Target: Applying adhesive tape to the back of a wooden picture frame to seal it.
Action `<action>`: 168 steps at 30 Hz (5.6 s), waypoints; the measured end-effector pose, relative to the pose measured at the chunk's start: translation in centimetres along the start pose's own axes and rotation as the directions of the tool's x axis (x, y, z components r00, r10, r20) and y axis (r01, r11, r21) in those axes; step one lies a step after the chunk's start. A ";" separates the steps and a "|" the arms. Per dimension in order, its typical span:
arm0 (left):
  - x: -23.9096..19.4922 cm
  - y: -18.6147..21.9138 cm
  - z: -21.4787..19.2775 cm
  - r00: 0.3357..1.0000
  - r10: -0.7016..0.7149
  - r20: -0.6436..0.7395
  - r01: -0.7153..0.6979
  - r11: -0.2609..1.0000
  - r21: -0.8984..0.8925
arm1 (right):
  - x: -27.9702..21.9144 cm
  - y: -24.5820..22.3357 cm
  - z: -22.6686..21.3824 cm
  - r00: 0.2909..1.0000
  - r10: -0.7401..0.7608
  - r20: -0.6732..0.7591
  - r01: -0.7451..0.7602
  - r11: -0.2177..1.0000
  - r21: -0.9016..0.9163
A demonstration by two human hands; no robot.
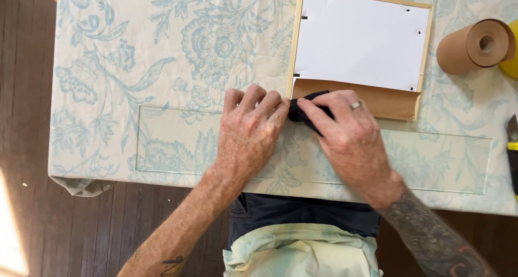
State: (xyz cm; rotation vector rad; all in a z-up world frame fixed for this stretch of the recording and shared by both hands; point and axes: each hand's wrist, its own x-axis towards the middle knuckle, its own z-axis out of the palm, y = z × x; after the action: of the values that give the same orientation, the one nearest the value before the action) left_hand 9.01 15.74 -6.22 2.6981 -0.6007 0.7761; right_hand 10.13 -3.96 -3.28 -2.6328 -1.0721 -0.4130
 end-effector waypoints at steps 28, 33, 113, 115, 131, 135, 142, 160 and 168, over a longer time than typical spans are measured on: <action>0.4 1.0 -0.9 0.997 0.053 0.049 -0.060 0.983 0.172 | -4.2 3.3 -1.2 0.995 0.098 0.012 -0.098 0.995 -0.019; 0.4 1.1 -0.9 0.998 0.049 0.029 -0.054 0.985 0.163 | -9.0 6.9 -2.4 0.983 0.178 0.034 -0.173 0.978 -0.119; 0.1 1.7 -0.6 0.997 -0.070 0.024 0.068 0.995 0.072 | -2.5 4.6 -1.5 0.999 0.003 0.042 -0.001 0.999 -0.041; 0.0 1.8 -0.4 0.997 -0.074 0.012 0.073 0.995 0.069 | -5.7 6.8 -2.1 0.997 0.034 0.062 -0.029 0.997 -0.071; 0.7 2.0 -1.1 0.998 -0.057 0.024 0.055 0.995 0.081 | 2.6 -0.4 1.2 0.999 0.010 -0.039 -0.017 0.983 -0.180; 0.5 2.0 -0.9 0.999 -0.037 0.015 0.035 0.993 0.109 | 0.9 1.3 1.1 0.999 0.027 -0.044 -0.034 0.982 -0.187; 0.3 2.0 -0.7 0.999 -0.030 0.030 0.026 0.991 0.134 | -5.2 6.6 -1.3 0.990 0.132 0.047 -0.120 0.973 -0.199; 0.7 2.2 -0.9 1.000 -0.023 0.010 0.021 0.990 0.137 | 1.8 0.0 2.2 0.995 0.092 -0.025 -0.096 0.953 -0.288; 0.3 2.0 -0.6 0.999 -0.019 0.034 0.012 0.980 0.199 | -4.6 6.1 -1.5 0.985 0.121 0.124 -0.106 0.987 -0.123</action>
State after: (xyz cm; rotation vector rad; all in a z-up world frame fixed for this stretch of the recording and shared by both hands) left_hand 8.04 14.09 -5.26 2.8997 -0.5356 0.8267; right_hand 11.01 -11.62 -4.40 -2.8423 -0.9557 -0.2900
